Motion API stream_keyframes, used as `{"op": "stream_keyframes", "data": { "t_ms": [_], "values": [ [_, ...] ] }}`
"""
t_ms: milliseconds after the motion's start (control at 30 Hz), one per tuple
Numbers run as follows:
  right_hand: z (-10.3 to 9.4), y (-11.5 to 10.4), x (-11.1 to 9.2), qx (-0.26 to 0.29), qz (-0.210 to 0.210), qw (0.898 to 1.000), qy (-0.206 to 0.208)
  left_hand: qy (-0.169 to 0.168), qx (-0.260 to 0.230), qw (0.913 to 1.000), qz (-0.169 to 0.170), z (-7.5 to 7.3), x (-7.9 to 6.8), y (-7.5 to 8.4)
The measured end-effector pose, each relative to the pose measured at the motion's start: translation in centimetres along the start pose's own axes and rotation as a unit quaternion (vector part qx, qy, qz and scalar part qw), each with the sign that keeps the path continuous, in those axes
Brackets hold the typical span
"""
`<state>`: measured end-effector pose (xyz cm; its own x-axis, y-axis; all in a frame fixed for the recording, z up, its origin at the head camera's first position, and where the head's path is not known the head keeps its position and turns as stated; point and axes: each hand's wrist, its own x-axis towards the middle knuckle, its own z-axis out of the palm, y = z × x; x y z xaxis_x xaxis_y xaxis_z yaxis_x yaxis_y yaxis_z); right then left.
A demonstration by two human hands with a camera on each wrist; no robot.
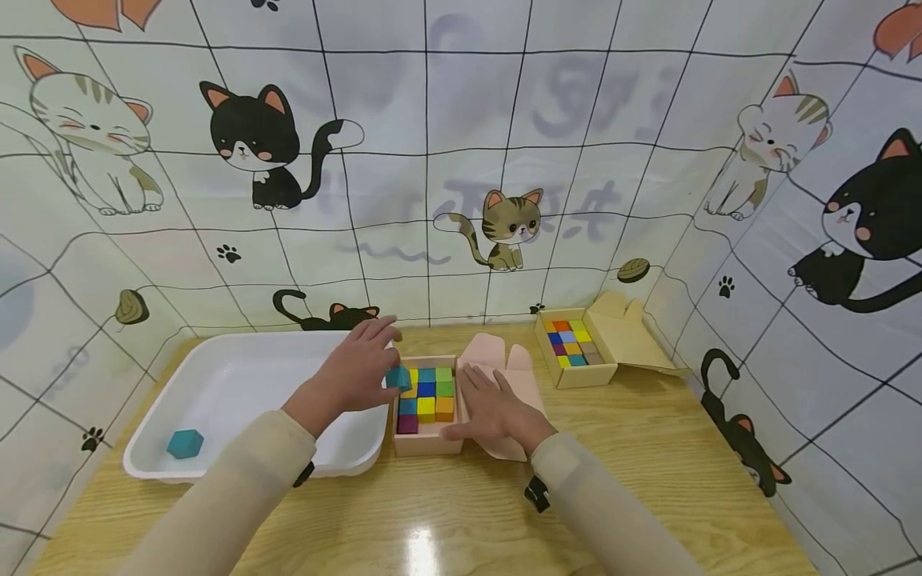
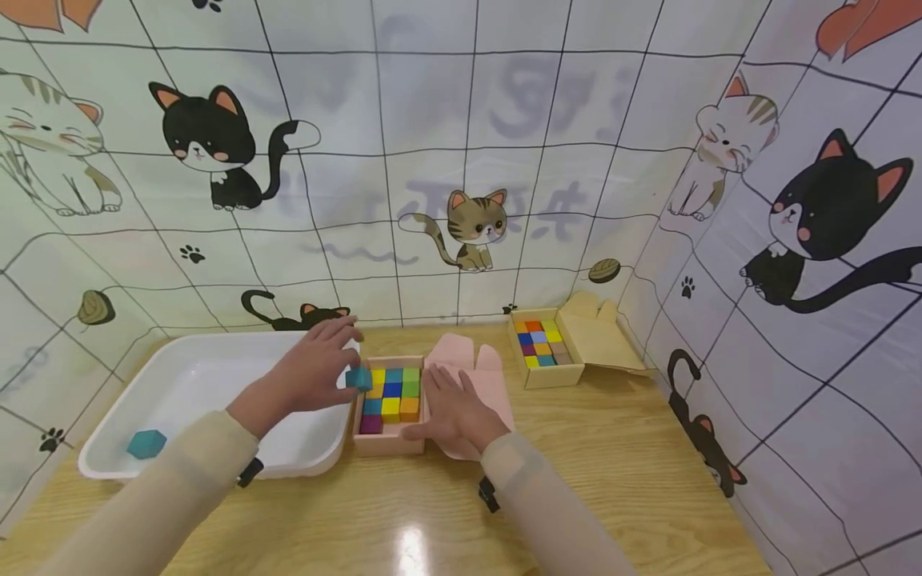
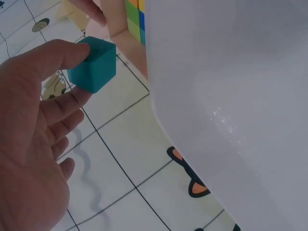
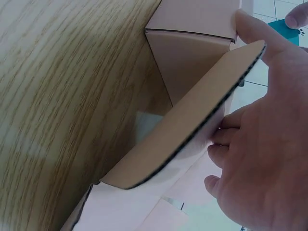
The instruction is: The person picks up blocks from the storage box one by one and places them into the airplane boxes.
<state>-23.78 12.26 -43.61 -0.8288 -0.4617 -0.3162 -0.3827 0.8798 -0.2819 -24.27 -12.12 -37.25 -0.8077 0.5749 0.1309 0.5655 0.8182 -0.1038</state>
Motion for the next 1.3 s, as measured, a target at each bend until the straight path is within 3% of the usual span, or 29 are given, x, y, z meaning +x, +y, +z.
{"op": "stream_keyframes", "data": {
  "t_ms": [333, 667, 1100, 1300],
  "values": [
    [-0.5, 0.1, 0.2, -0.006, -0.009, 1.000, -0.020, -0.079, -0.010, 0.9962, 0.034, 2.0, 1.9, 3.5],
    [-0.6, 0.1, 0.1, 0.000, -0.011, 1.000, -0.019, -0.155, -0.020, 0.9875, 0.017, 3.3, 2.5, 4.6],
    [-0.6, 0.1, 0.1, 0.003, -0.009, 1.000, -0.020, -0.177, 0.014, 0.9841, 0.005, 5.4, 3.5, 4.8],
    [-0.5, 0.0, 0.1, 0.003, -0.006, 1.000, -0.020, -0.164, 0.032, 0.9859, 0.007, 5.8, 3.3, 5.0]
  ]
}}
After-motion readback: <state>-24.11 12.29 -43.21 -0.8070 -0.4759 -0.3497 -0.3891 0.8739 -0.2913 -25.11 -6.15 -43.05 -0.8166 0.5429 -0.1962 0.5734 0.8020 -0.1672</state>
